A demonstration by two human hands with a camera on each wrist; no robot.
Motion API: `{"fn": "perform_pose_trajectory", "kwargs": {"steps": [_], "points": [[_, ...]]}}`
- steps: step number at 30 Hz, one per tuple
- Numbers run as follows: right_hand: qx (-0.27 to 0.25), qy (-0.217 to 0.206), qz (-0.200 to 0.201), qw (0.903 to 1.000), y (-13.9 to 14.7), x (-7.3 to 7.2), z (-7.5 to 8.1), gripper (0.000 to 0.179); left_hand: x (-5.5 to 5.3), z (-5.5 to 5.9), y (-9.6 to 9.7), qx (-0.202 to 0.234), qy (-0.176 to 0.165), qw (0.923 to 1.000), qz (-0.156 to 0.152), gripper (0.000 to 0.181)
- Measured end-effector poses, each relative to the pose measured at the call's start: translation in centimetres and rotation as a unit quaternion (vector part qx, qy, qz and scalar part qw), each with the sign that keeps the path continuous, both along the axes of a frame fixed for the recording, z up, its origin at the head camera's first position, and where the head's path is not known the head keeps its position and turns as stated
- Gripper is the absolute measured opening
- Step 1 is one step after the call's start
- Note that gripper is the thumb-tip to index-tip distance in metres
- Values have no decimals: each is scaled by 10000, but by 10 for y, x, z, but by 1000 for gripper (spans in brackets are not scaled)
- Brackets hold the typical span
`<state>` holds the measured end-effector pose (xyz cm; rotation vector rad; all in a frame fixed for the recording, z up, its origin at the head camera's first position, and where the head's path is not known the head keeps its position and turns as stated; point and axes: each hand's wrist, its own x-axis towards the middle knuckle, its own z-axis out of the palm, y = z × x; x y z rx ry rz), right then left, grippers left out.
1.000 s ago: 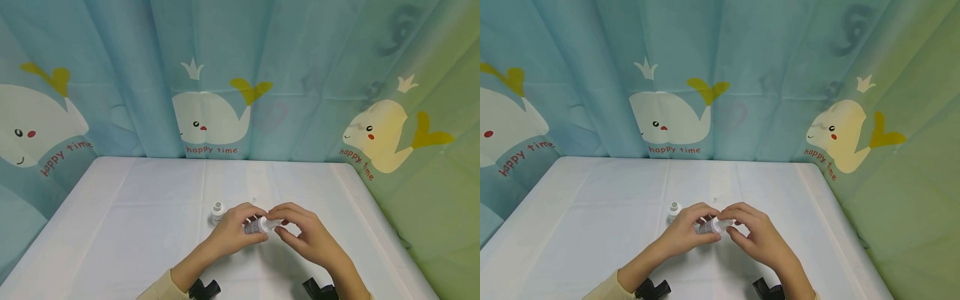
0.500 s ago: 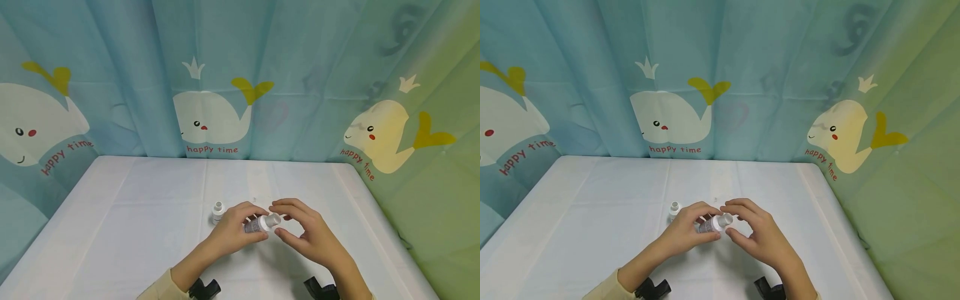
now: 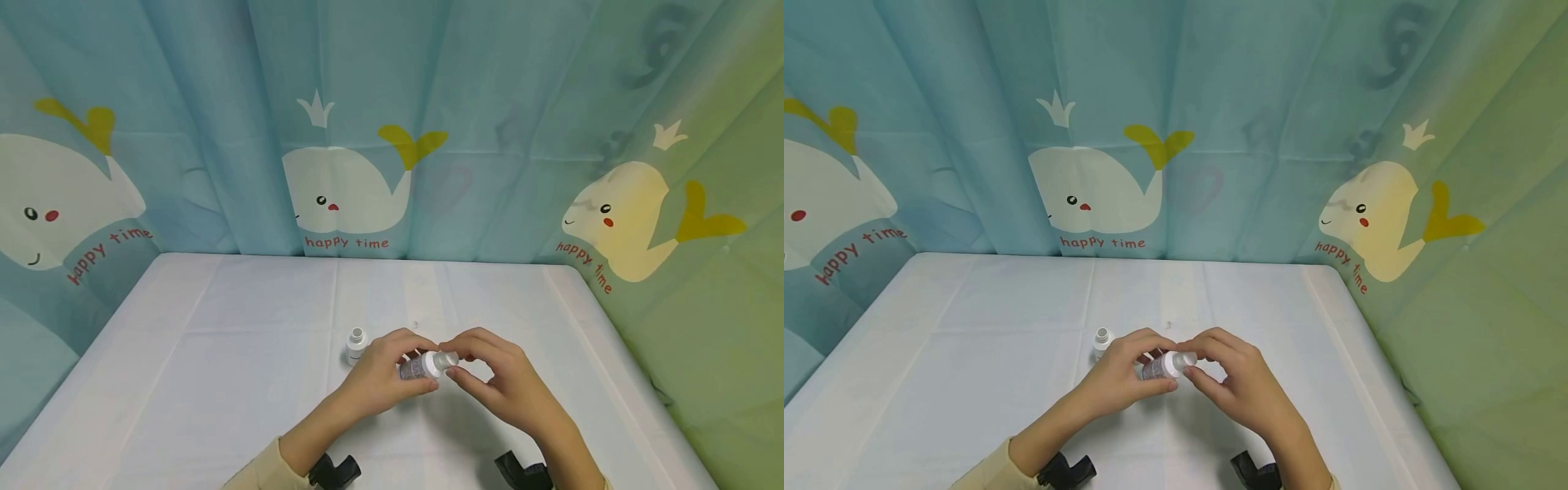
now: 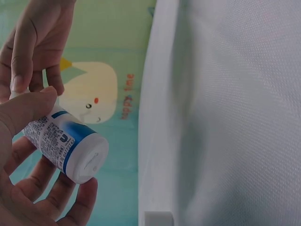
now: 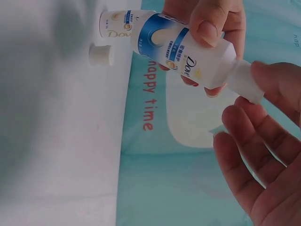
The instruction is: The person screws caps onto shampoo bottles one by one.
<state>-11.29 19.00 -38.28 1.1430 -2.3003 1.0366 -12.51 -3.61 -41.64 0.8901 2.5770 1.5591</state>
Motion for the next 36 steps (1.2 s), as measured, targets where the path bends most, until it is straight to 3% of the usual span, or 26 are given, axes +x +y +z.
{"fn": "perform_pose_trajectory", "kwargs": {"steps": [5,12,15,25,29,32,36], "points": [[142,-60,-252,9996,1,1,0,40,1,1,0,-28,11,10000,0,40],[8,-104,211,9997,1,-1,0,44,0,-1,0,4,67,10000,-25,39],[51,-59,220,9997,0,-1,0,42,0,-2,0,-5,106,9999,-31,40],[281,57,-424,9987,-2,0,-4,29,0,-5,0,-82,159,9998,-11,40],[399,-147,-598,9973,-1,1,-5,34,0,-6,1,-135,171,9998,-21,40],[312,-292,-384,9983,-1,1,-4,40,0,-6,1,-121,154,9998,-17,40],[192,-169,67,9997,-1,0,-3,41,0,-5,1,-102,130,9999,-21,40]]}}
